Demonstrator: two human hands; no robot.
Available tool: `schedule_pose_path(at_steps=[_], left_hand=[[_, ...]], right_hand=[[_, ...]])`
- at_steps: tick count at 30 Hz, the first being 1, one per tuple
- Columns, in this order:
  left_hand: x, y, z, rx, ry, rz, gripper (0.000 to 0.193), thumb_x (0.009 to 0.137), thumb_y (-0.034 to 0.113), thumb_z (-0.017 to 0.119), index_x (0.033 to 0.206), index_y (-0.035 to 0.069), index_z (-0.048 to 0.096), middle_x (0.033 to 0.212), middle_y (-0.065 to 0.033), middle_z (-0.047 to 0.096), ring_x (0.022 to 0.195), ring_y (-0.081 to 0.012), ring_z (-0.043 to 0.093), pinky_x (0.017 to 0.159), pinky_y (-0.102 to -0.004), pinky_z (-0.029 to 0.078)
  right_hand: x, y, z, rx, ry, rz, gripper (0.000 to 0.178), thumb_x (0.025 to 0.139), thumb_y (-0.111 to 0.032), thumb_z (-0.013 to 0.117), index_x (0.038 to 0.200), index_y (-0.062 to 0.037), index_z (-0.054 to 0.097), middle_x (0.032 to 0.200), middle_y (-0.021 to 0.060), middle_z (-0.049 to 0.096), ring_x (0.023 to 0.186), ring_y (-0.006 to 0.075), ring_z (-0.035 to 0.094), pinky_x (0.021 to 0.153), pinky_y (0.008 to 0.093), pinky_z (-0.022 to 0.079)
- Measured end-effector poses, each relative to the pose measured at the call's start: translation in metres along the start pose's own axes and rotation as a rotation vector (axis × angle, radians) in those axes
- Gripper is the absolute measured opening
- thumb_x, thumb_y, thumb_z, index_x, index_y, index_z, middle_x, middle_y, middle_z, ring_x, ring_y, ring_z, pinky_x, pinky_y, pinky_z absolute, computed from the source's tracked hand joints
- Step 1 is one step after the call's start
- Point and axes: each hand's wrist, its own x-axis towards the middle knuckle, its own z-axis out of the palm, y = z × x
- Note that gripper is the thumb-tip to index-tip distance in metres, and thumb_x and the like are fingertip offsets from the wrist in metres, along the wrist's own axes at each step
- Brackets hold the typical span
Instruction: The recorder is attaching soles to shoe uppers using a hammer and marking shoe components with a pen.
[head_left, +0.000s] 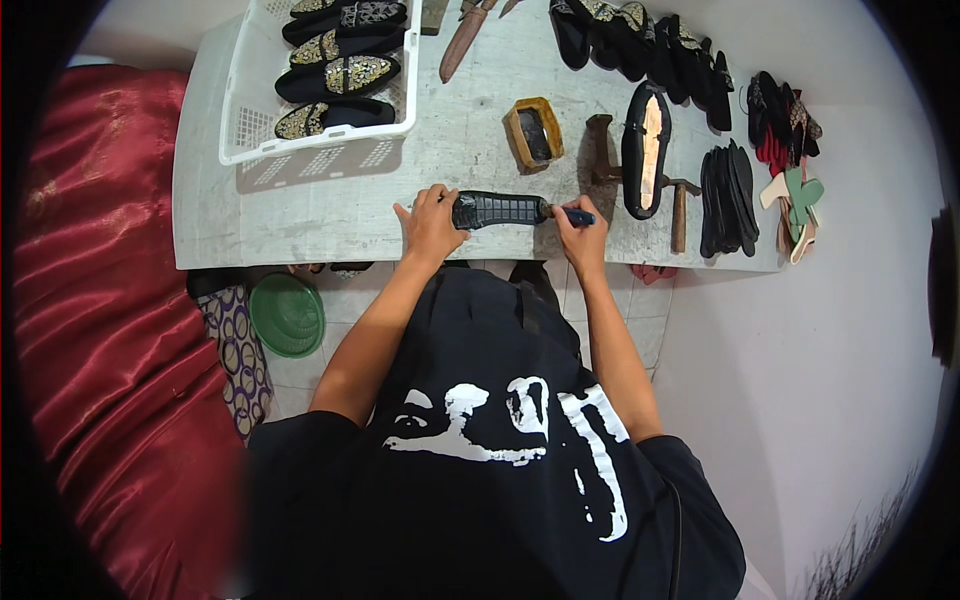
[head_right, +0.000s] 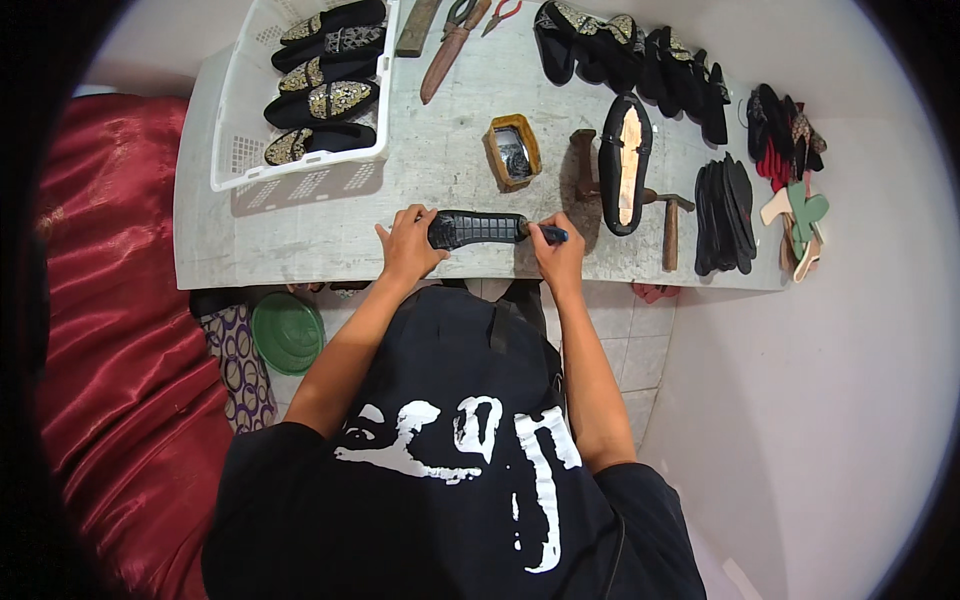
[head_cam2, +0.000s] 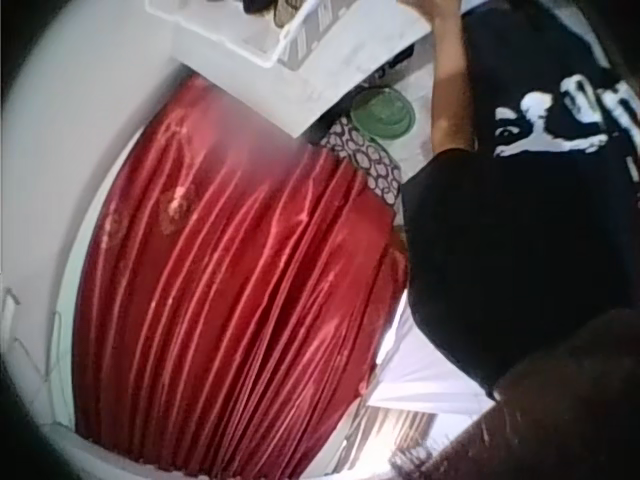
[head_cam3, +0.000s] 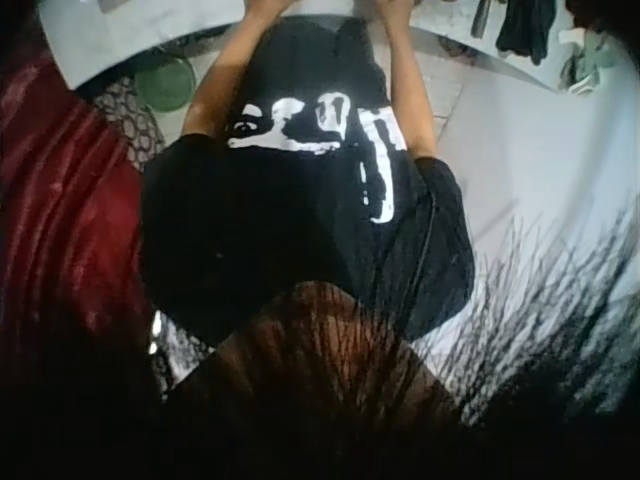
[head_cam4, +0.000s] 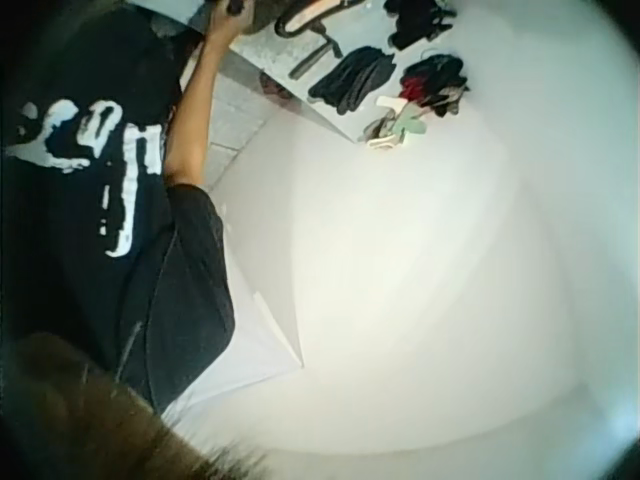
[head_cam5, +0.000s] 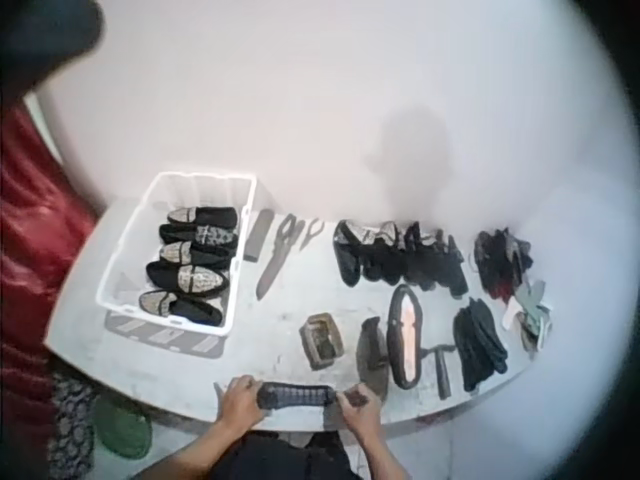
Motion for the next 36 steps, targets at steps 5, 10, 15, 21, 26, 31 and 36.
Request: schedule_pose_path(at_steps=[5,10,15,21,26,31,36], left_hand=[[0.001,0.002,-0.004,0.001,-0.033,-0.018,0.082,0.063,0.028,0.097,0.138,0.014,0.067,0.133,0.0011,0.057,0.133,-0.0240,0.051,0.112,-0.0803,0.030],[0.002,0.002,-0.002,0.005,-0.033,-0.026,0.082,0.063,0.028,0.098,0.138,0.014,0.068,0.132,0.0012,0.057,0.132,-0.0242,0.052,0.112,-0.0805,0.030],[0.001,0.000,0.001,0.017,-0.006,-0.003,0.083,0.062,0.030,0.098,0.137,0.014,0.068,0.132,0.0011,0.058,0.132,-0.0241,0.052,0.112,-0.0804,0.030],[0.002,0.005,-0.006,0.017,-0.036,-0.032,0.082,0.062,0.030,0.098,0.137,0.014,0.068,0.132,0.0008,0.058,0.132,-0.0239,0.052,0.112,-0.0795,0.030],[0.002,0.005,-0.006,0.013,-0.035,-0.032,0.083,0.061,0.029,0.098,0.136,0.013,0.069,0.131,0.0006,0.059,0.131,-0.0241,0.052,0.112,-0.0793,0.030],[0.001,0.002,-0.004,0.002,-0.018,-0.024,0.083,0.060,0.029,0.099,0.136,0.012,0.069,0.131,0.0006,0.059,0.131,-0.0244,0.053,0.111,-0.0798,0.031],[0.001,0.003,-0.002,0.006,-0.017,-0.020,0.083,0.060,0.029,0.099,0.136,0.012,0.069,0.130,0.0006,0.059,0.131,-0.0246,0.053,0.111,-0.0802,0.031]], right_hand=[[-0.008,0.007,0.002,-0.036,0.012,0.061,0.025,0.088,-0.012,0.077,0.081,0.0031,0.059,0.068,0.0157,0.060,0.061,0.0231,0.055,0.061,0.0368,0.046],[-0.022,0.007,-0.004,0.020,-0.132,0.157,0.026,0.090,-0.014,0.077,0.079,0.0022,0.058,0.066,0.0143,0.059,0.060,0.0202,0.054,0.060,0.0356,0.045],[-0.010,0.006,-0.006,0.013,0.030,0.110,0.027,0.091,-0.015,0.077,0.080,0.0020,0.058,0.067,0.0138,0.060,0.060,0.0206,0.054,0.060,0.0347,0.045],[-0.026,0.005,0.003,-0.045,-0.109,0.026,0.027,0.089,-0.016,0.078,0.081,0.0014,0.059,0.068,0.0149,0.061,0.061,0.0217,0.058,0.060,0.0359,0.046],[-0.033,0.012,0.019,0.133,-0.047,0.264,0.022,0.092,-0.015,0.078,0.082,-0.0006,0.063,0.070,0.0068,0.068,0.061,0.0128,0.062,0.059,0.0301,0.048],[-0.010,0.034,0.010,0.385,0.009,0.512,0.019,0.090,-0.009,0.077,0.083,-0.0001,0.063,0.072,0.0088,0.068,0.061,0.0152,0.067,0.057,0.0298,0.054],[-0.002,0.016,0.007,0.073,0.123,0.322,0.023,0.089,-0.012,0.077,0.079,0.0015,0.062,0.068,0.0124,0.069,0.058,0.0228,0.068,0.061,0.0364,0.053]])
